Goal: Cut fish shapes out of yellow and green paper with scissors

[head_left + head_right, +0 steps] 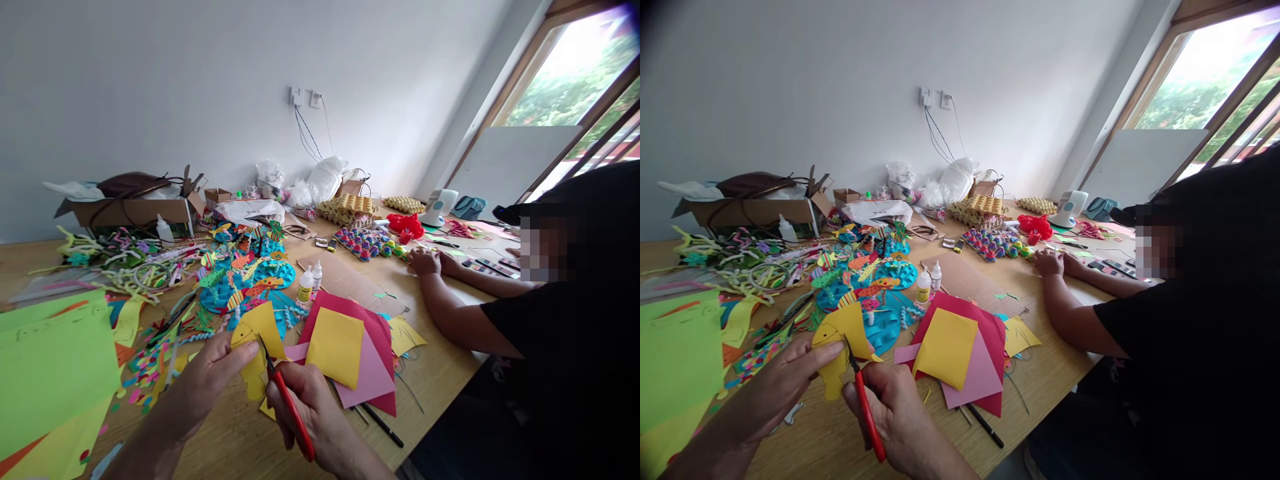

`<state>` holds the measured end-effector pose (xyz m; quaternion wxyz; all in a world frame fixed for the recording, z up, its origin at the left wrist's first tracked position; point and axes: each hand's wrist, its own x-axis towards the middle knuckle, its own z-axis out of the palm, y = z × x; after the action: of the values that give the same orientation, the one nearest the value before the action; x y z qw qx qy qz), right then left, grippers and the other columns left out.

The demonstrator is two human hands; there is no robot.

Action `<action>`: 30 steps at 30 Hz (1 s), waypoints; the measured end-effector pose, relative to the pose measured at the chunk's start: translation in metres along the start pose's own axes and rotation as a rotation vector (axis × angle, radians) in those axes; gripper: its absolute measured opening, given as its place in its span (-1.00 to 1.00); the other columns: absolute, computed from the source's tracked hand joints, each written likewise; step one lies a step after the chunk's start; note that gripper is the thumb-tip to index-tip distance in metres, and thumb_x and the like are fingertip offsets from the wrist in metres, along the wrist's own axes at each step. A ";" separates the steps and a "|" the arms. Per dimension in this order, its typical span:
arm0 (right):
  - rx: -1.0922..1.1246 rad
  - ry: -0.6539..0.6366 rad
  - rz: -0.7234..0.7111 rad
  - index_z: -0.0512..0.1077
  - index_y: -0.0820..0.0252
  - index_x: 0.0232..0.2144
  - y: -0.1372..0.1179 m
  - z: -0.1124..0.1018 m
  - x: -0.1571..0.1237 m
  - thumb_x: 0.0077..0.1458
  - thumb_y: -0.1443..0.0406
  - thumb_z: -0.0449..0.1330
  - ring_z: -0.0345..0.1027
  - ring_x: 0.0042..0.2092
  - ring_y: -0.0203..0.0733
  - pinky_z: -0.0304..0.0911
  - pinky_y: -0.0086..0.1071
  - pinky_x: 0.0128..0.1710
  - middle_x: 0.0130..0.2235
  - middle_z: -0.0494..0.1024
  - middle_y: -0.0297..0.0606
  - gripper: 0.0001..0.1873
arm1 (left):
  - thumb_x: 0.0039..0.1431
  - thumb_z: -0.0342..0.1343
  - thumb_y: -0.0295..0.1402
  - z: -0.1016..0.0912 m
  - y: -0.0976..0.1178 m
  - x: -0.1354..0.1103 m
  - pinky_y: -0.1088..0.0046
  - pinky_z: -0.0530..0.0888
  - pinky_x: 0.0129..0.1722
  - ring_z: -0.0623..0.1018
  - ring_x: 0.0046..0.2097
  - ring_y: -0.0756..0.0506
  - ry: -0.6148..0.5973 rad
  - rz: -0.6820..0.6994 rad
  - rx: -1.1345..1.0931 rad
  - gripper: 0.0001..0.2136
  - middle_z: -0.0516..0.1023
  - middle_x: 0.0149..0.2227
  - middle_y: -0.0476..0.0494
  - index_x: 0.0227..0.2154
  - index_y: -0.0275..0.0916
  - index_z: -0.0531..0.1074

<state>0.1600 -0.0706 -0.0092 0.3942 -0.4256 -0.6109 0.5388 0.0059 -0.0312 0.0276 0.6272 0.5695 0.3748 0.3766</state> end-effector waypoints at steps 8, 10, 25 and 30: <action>0.037 0.010 0.027 0.13 0.18 -0.63 0.004 0.000 0.000 0.14 0.08 0.08 -0.08 -0.65 -0.46 -0.15 -0.56 -0.69 -0.68 0.10 -0.51 -0.58 | 0.15 0.07 -0.21 -0.003 0.000 -0.001 0.52 0.44 -0.31 0.50 -0.32 -0.10 0.040 0.014 0.043 -0.77 0.61 -0.36 -0.03 -0.23 -0.17 0.55; 0.039 -0.008 0.010 0.13 0.18 -0.63 0.002 0.000 -0.001 0.14 0.08 0.07 -0.06 -0.67 -0.46 -0.15 -0.56 -0.70 -0.70 0.13 -0.50 -0.58 | 0.17 0.05 -0.22 -0.003 0.000 -0.001 0.54 0.43 -0.33 0.48 -0.34 -0.08 0.052 0.037 0.045 -0.77 0.60 -0.35 -0.02 -0.22 -0.17 0.53; 0.038 0.006 -0.004 0.12 0.18 -0.73 -0.002 0.002 -0.002 0.10 -0.15 -0.01 -0.02 -0.67 -0.44 -0.10 -0.55 -0.71 -0.74 0.18 -0.43 -0.38 | 0.17 0.03 -0.25 -0.001 0.002 -0.001 0.50 0.42 -0.30 0.47 -0.34 -0.09 -0.067 0.024 0.028 -0.75 0.59 -0.39 -0.06 -0.27 -0.23 0.56; 0.082 -0.011 -0.025 0.14 0.19 -0.67 0.003 0.000 -0.004 0.13 -0.08 0.02 -0.06 -0.68 -0.46 -0.15 -0.56 -0.72 -0.72 0.15 -0.48 -0.45 | 0.12 0.07 -0.25 0.001 0.006 -0.001 0.52 0.43 -0.35 0.47 -0.40 -0.07 -0.048 -0.007 -0.029 -0.77 0.58 -0.45 -0.04 -0.30 -0.23 0.57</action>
<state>0.1621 -0.0743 -0.0122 0.4145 -0.3984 -0.5956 0.5610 0.0059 -0.0323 0.0341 0.6456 0.5679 0.3562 0.3658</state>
